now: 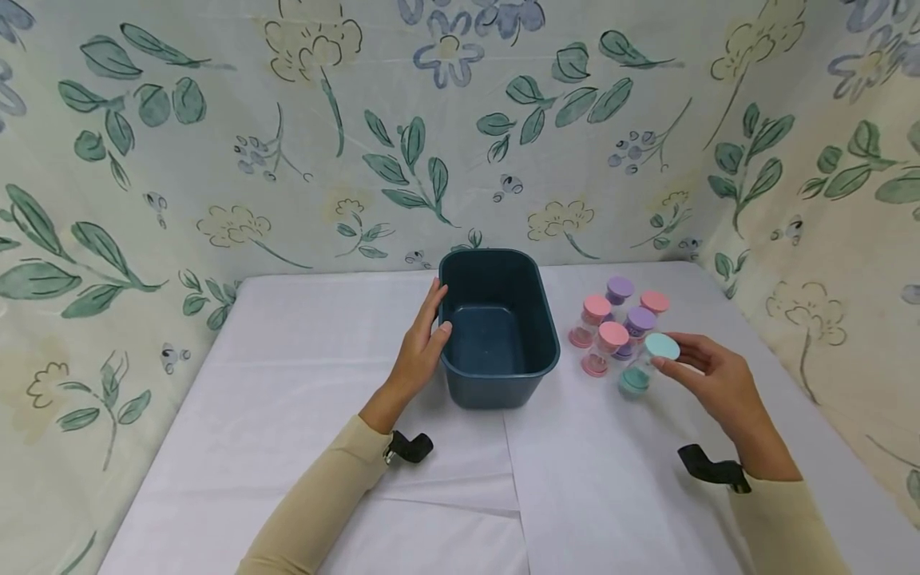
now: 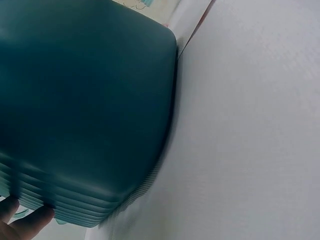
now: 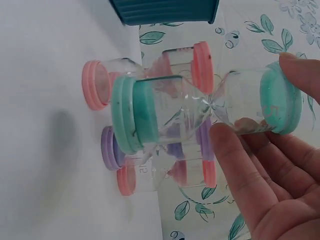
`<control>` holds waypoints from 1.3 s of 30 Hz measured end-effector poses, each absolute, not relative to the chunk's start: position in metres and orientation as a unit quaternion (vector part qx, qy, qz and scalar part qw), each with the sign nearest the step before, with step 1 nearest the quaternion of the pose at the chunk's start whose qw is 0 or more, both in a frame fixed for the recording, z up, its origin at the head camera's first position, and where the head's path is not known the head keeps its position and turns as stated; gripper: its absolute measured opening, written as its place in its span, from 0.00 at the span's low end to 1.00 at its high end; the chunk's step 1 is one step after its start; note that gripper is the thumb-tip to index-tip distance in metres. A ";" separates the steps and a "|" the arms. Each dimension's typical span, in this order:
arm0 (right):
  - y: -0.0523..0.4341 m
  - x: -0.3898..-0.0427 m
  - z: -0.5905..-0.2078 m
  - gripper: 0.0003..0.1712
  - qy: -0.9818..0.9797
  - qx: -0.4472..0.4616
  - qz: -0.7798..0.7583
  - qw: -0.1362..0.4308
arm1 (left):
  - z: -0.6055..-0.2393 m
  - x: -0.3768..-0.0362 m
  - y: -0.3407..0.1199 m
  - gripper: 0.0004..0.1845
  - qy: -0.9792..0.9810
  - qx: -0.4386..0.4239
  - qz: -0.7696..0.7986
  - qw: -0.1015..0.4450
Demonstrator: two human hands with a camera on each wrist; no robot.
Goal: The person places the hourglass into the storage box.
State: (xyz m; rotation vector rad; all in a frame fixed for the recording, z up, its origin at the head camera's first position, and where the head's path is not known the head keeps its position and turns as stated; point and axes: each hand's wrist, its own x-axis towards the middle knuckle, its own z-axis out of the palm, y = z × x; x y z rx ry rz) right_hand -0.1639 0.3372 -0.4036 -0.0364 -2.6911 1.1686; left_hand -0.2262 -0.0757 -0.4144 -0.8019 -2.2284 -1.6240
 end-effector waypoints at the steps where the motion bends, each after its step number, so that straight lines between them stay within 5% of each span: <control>1: 0.337 -0.163 -0.401 0.33 -0.911 -0.011 0.399 0.107 | -0.414 -0.226 -0.076 0.30 -0.768 -0.278 -0.561 0.135; 39: 0.288 -0.159 -0.321 0.25 -0.858 0.125 0.471 0.164 | -0.421 -0.222 -0.071 0.28 -0.761 -0.271 -0.570 0.147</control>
